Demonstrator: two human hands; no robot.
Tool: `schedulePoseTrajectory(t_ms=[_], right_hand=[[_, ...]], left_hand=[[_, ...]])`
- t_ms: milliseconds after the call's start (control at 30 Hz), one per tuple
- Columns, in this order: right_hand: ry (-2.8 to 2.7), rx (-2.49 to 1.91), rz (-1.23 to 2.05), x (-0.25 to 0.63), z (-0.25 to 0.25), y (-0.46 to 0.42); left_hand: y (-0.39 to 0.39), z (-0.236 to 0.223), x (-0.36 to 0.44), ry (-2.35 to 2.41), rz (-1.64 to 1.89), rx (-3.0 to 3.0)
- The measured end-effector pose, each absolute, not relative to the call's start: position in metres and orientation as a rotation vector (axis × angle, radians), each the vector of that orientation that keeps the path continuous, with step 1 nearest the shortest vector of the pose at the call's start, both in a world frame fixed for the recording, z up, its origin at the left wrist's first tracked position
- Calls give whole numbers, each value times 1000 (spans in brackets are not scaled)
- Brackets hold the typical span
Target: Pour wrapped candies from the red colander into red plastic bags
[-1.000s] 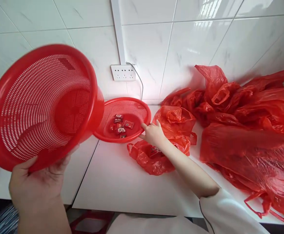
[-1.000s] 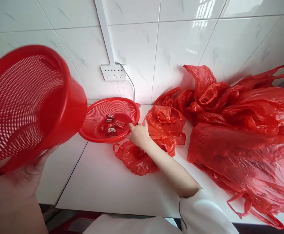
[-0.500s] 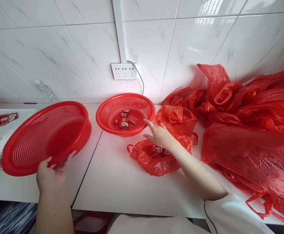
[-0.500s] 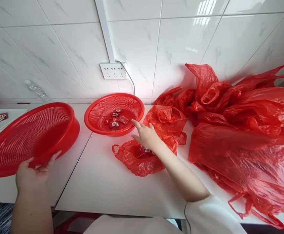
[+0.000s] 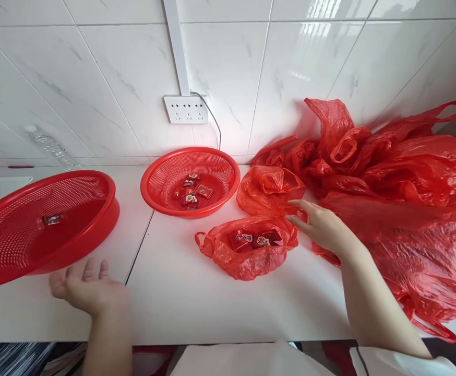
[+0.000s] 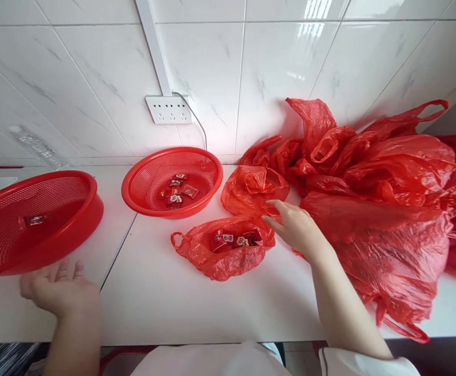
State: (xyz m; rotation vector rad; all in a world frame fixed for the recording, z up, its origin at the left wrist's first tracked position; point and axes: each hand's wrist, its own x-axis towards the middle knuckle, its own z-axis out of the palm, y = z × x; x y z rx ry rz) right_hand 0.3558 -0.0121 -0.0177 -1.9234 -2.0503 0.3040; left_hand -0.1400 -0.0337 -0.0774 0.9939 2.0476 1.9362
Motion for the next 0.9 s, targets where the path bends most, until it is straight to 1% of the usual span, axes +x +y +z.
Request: schedulePoseTrajectory(t_ms=[33, 67, 167, 233, 267, 367, 467, 533, 700, 800, 900], right_hand=[[-2058, -1995, 323, 363, -21, -14], [-2068, -2065, 354, 368, -24, -15], [-2090, -2183, 502, 374, -29, -16], [-2080, -2186, 587, 371, -27, -15], [-2068, -2186, 607, 368, -26, -15], [-2008, -2240, 567, 359, -23, -11], [-1971, -2197, 468, 351, -23, -6], [-1900, -2011, 478, 346, -18, -3], [-1515, -1337, 674, 329, 16, 5], [-1274, -986, 814, 314, 32, 13], [-1228, -835, 921, 301, 37, 21]], left_hand=[[-38, -81, -115, 1995, 1952, 814], [-41, -83, -90, 1910, 1867, 843], [-42, -84, -22, 1597, 1314, 1289], [-36, -84, 5, 1541, 1080, 1368], [-33, -84, 13, 1502, 1027, 1399], [-21, -78, 20, 1408, 1056, 1479], [-8, -57, 18, 1278, 1155, 1521], [0, -34, 16, 1212, 1240, 1505], [23, 34, 12, 1033, 1425, 1492], [32, 62, 12, 942, 1400, 1473], [36, 74, 13, 900, 1338, 1387]])
